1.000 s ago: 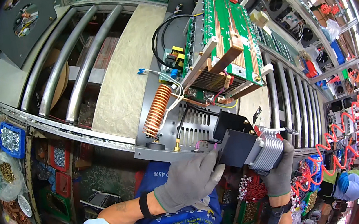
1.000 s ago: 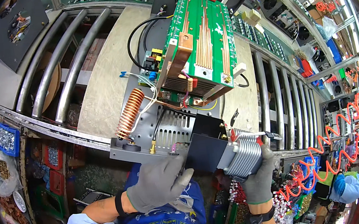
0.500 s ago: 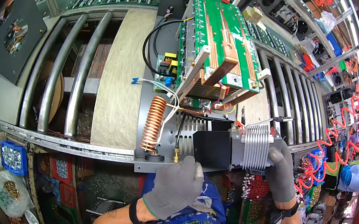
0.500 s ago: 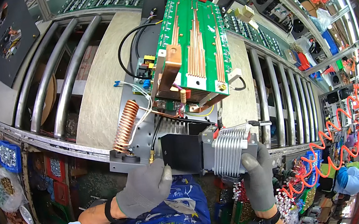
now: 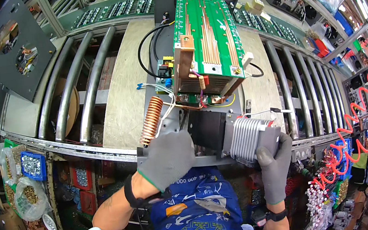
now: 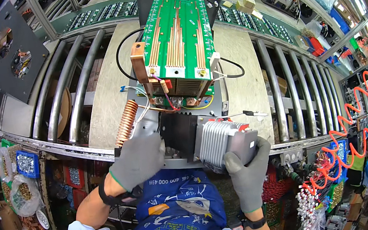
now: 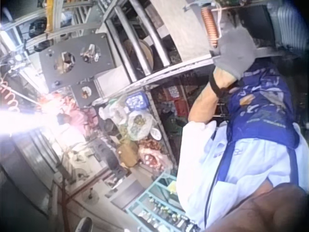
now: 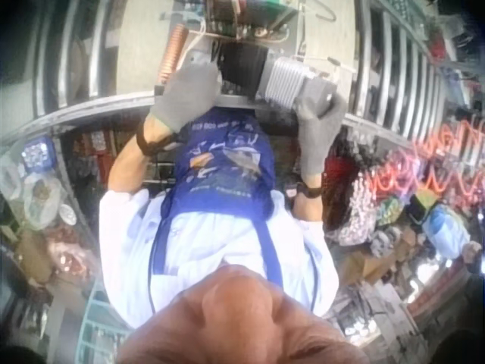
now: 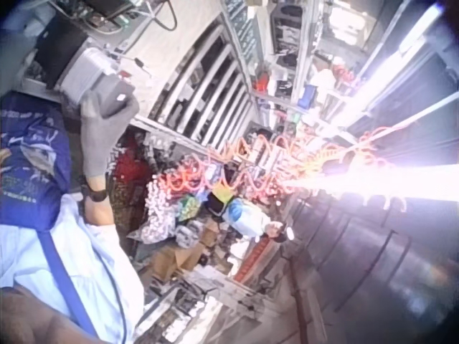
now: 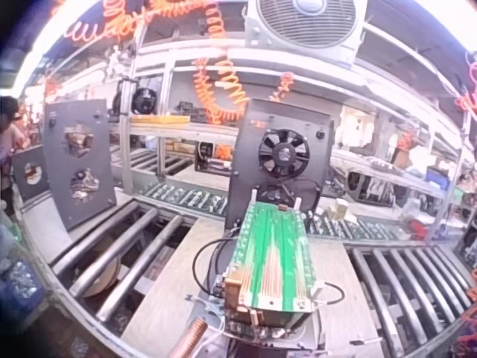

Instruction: Assembling components on a circuit board assembly and using a pneumatic screwdriver to fasten parts.

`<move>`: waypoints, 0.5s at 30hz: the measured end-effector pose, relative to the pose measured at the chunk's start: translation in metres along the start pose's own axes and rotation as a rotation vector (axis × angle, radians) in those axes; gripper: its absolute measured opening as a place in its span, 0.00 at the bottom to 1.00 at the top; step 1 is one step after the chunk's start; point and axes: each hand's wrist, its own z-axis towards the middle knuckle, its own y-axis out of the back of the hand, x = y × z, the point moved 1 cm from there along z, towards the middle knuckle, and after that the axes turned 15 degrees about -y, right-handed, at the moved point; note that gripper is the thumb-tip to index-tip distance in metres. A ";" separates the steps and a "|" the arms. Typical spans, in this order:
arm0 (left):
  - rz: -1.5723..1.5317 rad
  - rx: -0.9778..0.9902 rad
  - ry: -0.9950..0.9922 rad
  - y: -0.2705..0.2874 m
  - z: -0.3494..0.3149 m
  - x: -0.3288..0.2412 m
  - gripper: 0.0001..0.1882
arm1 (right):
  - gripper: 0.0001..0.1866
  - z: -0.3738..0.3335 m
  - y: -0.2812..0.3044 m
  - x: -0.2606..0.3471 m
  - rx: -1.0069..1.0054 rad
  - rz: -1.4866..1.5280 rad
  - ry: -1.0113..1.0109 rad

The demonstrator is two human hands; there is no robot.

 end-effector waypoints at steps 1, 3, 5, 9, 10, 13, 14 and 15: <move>0.010 0.006 -0.001 -0.001 0.002 0.002 0.08 | 0.38 -0.001 -0.003 -0.002 0.016 -0.019 0.000; -0.012 0.057 0.029 -0.003 0.005 0.006 0.09 | 0.38 -0.001 -0.009 -0.004 -0.014 0.058 0.132; -0.061 0.123 0.051 -0.003 0.006 0.009 0.13 | 0.39 0.001 -0.011 -0.004 -0.031 0.128 0.190; -0.029 0.118 -0.146 0.002 0.012 0.013 0.16 | 0.39 0.008 -0.004 0.006 -0.057 0.006 0.306; -0.109 0.174 -0.055 0.003 0.014 0.015 0.16 | 0.38 0.009 -0.002 0.009 -0.040 -0.007 0.310; -0.227 0.282 0.069 0.002 0.017 0.013 0.17 | 0.35 0.007 0.003 0.017 -0.013 0.000 0.310; -0.154 0.293 -0.015 0.001 0.019 0.009 0.18 | 0.35 0.005 0.004 0.020 -0.023 -0.019 0.311; -0.097 0.322 -0.091 0.000 0.020 0.006 0.18 | 0.35 0.004 0.004 0.021 -0.026 -0.034 0.338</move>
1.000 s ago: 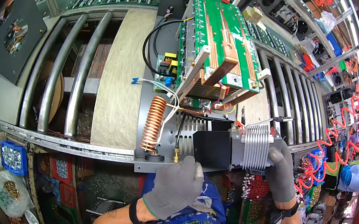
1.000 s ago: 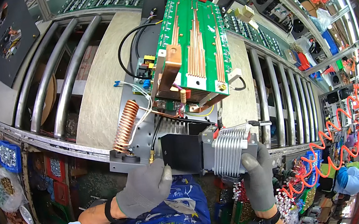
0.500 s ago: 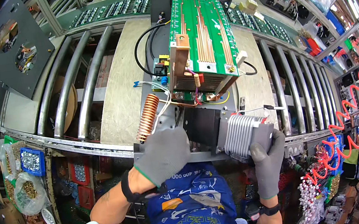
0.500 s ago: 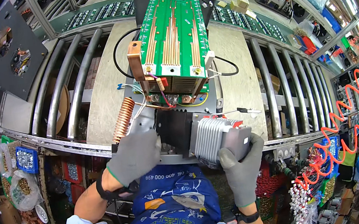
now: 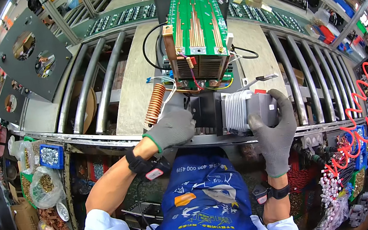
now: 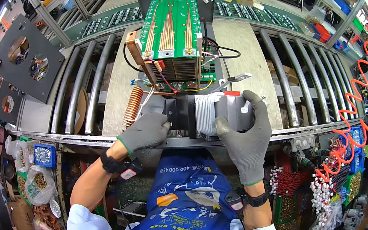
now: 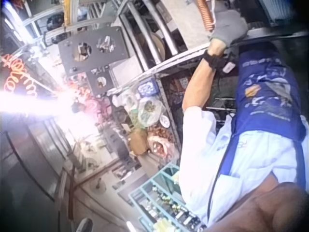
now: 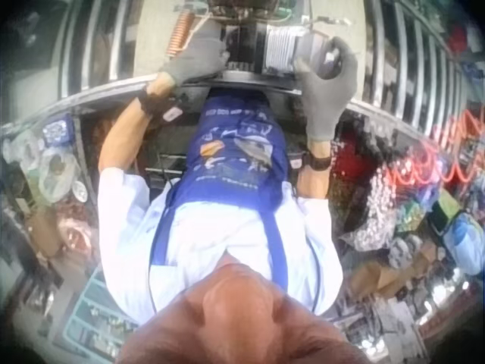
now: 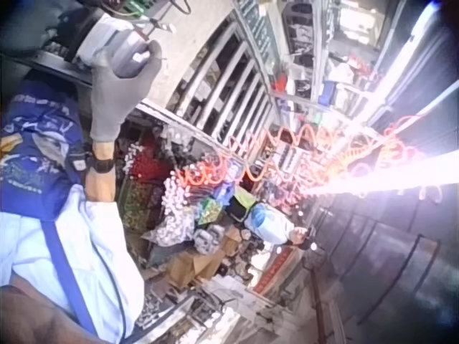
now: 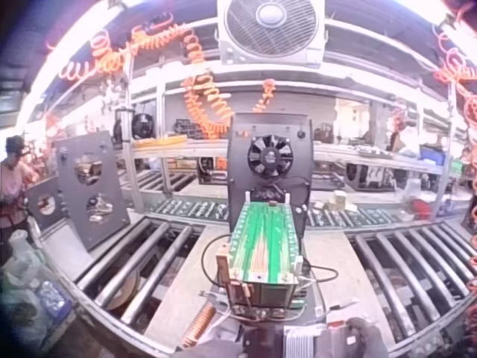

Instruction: Assembling components on a circuit board assembly and using a pneumatic screwdriver to fasten parts.

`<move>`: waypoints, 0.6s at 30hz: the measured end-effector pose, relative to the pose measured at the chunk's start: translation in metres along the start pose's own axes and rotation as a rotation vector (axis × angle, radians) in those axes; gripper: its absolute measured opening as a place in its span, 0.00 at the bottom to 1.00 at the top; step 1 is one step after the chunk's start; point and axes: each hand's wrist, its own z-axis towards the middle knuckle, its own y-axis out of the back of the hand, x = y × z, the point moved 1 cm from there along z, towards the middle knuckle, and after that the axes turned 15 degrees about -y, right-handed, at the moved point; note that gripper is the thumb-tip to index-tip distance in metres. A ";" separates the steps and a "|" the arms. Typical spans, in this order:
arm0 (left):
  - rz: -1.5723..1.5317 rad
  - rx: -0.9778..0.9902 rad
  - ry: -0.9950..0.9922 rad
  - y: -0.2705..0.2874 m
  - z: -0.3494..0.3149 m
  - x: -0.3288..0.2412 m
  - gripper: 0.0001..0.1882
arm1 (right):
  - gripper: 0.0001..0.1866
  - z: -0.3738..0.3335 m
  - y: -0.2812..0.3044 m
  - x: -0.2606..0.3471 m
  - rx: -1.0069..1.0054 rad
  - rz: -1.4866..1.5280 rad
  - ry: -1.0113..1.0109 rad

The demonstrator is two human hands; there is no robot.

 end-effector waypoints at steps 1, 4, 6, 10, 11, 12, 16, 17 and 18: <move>-0.062 0.016 0.107 -0.001 0.003 0.000 0.19 | 0.35 -0.001 0.000 0.001 0.013 0.017 -0.041; 0.143 0.162 -0.009 0.000 0.008 -0.002 0.14 | 0.35 -0.002 -0.004 0.001 0.016 0.000 -0.015; 0.162 0.027 0.088 0.001 0.011 0.000 0.11 | 0.35 -0.004 -0.008 0.000 0.022 -0.047 0.031; 0.101 -0.203 0.264 -0.002 0.018 0.011 0.10 | 0.35 -0.008 -0.016 0.000 0.021 -0.045 0.118; 0.123 -0.142 0.233 -0.003 0.022 0.015 0.15 | 0.35 -0.009 -0.017 0.000 0.022 -0.037 0.118; 0.118 -0.143 0.243 -0.004 0.026 0.019 0.15 | 0.35 -0.010 -0.018 0.000 0.034 -0.038 0.119; -0.084 0.022 0.346 -0.004 0.036 0.034 0.25 | 0.35 -0.012 -0.019 -0.001 0.057 -0.059 0.127; -0.241 -0.079 0.383 -0.004 0.034 0.034 0.26 | 0.35 -0.011 -0.020 -0.001 0.054 -0.065 0.151; -0.406 -0.160 0.448 -0.004 0.032 0.035 0.26 | 0.35 -0.011 -0.019 -0.002 0.051 -0.063 0.151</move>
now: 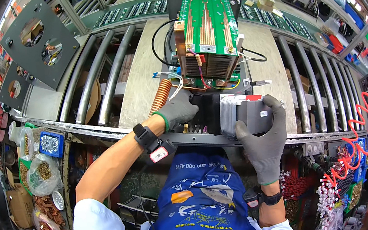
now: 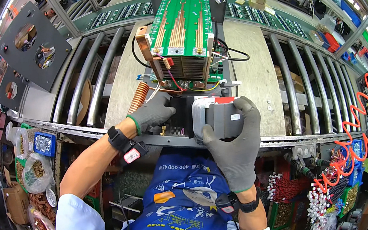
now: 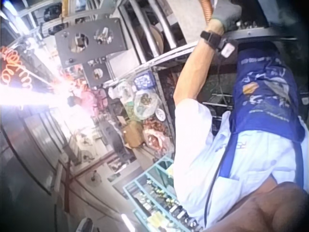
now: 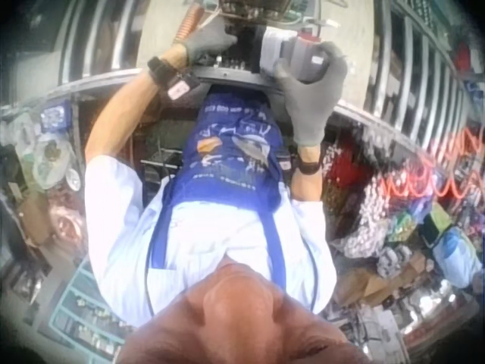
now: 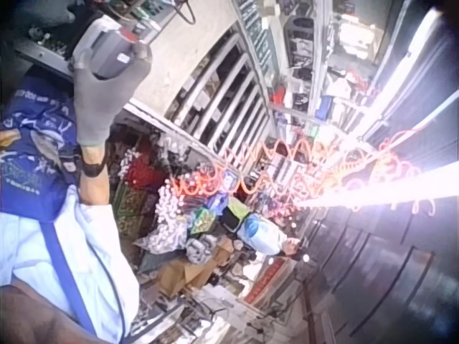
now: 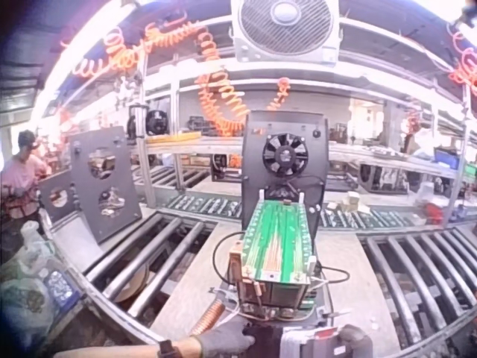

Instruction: Assembling components on a circuit board assembly and using a pneumatic screwdriver to fasten parts.

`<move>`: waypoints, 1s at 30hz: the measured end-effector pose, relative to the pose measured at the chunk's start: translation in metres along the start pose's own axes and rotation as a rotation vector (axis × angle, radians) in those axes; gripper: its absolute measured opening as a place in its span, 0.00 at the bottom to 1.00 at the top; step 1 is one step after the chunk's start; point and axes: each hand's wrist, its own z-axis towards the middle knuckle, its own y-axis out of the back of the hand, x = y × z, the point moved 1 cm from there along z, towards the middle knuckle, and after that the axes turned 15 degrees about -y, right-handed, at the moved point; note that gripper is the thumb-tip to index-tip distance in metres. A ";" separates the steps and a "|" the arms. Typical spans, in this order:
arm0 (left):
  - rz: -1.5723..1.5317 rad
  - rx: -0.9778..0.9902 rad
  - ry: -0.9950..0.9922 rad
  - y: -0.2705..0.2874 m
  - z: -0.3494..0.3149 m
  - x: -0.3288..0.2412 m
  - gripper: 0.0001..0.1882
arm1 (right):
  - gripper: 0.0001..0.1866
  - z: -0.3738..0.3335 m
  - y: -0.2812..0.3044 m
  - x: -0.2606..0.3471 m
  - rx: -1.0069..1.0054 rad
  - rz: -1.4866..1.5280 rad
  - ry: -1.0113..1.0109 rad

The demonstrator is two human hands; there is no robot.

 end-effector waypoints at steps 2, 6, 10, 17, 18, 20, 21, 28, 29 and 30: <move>-0.104 -0.088 0.008 -0.003 -0.005 -0.001 0.27 | 0.35 0.000 0.001 -0.002 0.017 -0.003 0.038; -0.262 -0.141 0.186 -0.007 -0.005 -0.002 0.26 | 0.35 0.002 0.005 -0.003 0.046 0.006 0.079; -0.034 -0.326 -0.001 -0.011 -0.005 -0.002 0.23 | 0.34 0.000 0.002 -0.001 0.043 0.015 0.114; 0.176 -0.325 -0.304 -0.016 -0.020 0.006 0.12 | 0.36 -0.017 -0.014 0.001 0.032 -0.009 0.176; 0.184 -0.322 -0.286 -0.015 -0.020 0.008 0.12 | 0.36 -0.017 -0.015 0.001 0.032 0.000 0.151; 0.305 -0.288 -0.317 -0.016 -0.020 0.009 0.12 | 0.36 -0.017 -0.015 0.001 0.021 -0.031 0.189; 0.333 -0.315 -0.359 -0.017 -0.020 0.009 0.12 | 0.36 -0.017 -0.016 0.001 0.014 -0.044 0.192; 0.551 -0.119 -0.380 -0.022 -0.019 0.015 0.06 | 0.34 -0.017 -0.020 0.010 0.038 -0.075 0.201; 0.529 -0.195 -0.424 -0.021 -0.021 0.015 0.08 | 0.34 -0.017 -0.021 0.011 0.041 -0.086 0.220; 0.515 -0.198 -0.426 -0.021 -0.022 0.014 0.08 | 0.34 -0.017 -0.022 0.012 0.051 -0.083 0.215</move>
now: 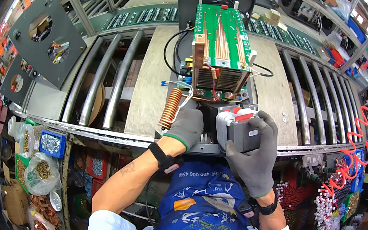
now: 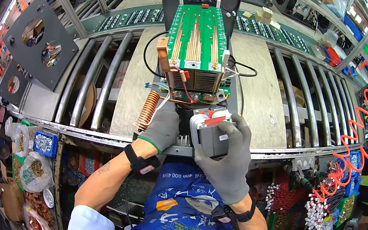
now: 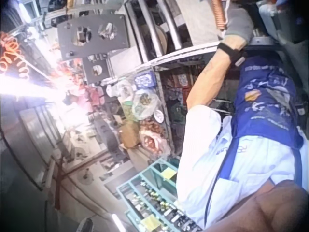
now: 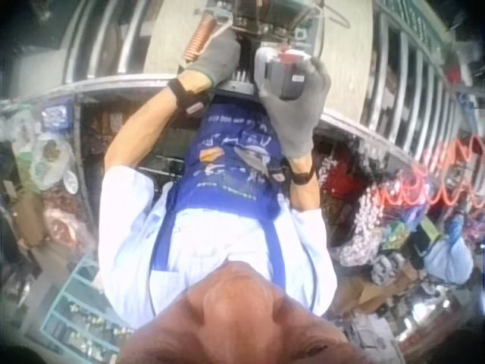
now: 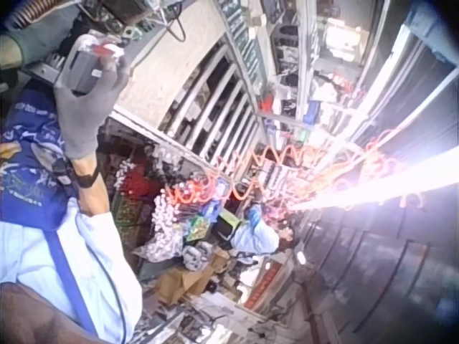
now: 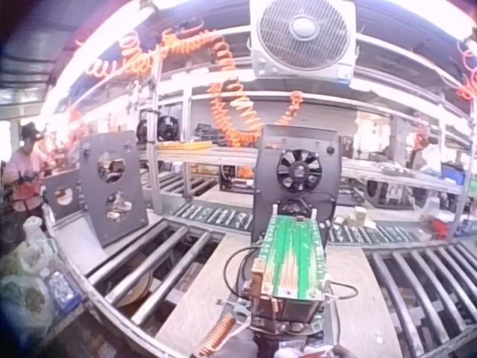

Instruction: Assembling components on a circuit board assembly and using a pneumatic screwdriver to fasten parts.

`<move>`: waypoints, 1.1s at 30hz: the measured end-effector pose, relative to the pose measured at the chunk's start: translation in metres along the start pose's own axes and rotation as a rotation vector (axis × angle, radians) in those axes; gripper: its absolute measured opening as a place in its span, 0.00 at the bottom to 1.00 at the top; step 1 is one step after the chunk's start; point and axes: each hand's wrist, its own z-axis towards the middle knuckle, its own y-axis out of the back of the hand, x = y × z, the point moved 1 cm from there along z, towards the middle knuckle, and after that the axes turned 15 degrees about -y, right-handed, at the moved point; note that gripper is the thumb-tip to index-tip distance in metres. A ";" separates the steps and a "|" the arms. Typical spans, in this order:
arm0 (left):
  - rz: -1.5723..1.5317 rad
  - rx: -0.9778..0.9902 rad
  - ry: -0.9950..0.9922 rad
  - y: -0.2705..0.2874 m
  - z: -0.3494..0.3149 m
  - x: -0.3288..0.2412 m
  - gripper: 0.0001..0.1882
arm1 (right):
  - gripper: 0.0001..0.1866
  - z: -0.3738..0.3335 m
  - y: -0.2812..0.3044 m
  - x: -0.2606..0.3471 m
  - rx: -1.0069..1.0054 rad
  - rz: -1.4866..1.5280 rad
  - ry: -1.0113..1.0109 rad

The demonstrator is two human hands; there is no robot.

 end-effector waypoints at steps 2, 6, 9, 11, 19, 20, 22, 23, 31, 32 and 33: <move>0.037 0.070 0.058 -0.001 0.003 -0.003 0.07 | 0.34 0.001 -0.001 0.000 0.017 0.004 0.001; 0.100 0.246 0.170 -0.007 0.011 -0.006 0.07 | 0.35 0.002 0.000 0.000 -0.004 -0.003 0.054; 0.101 0.215 0.089 -0.005 0.010 -0.005 0.07 | 0.35 0.001 0.001 0.002 0.007 -0.020 0.047; 0.090 0.215 0.066 0.001 0.008 -0.006 0.07 | 0.34 0.000 0.000 0.005 0.009 -0.013 0.048; -0.001 0.164 0.134 0.050 -0.010 -0.056 0.31 | 0.33 0.000 -0.002 0.010 -0.014 -0.051 0.107; -0.057 0.034 -0.002 0.054 -0.018 -0.062 0.40 | 0.33 0.001 -0.001 0.009 -0.032 -0.063 0.087; -0.061 -0.070 -0.075 0.049 -0.018 -0.069 0.44 | 0.32 0.002 0.001 0.007 -0.039 -0.056 0.067; -0.055 -0.191 -0.118 0.045 -0.018 -0.072 0.48 | 0.33 0.002 0.000 0.005 -0.021 -0.009 0.005; -0.238 -0.405 -0.200 0.022 -0.015 -0.077 0.34 | 0.31 -0.002 -0.002 0.002 -0.052 0.017 0.025; -0.241 -0.388 -0.222 0.023 -0.017 -0.075 0.34 | 0.31 -0.003 -0.002 0.003 -0.083 0.004 0.037; -0.223 -0.386 -0.247 0.025 -0.019 -0.074 0.37 | 0.30 -0.004 -0.003 0.005 -0.084 0.021 0.033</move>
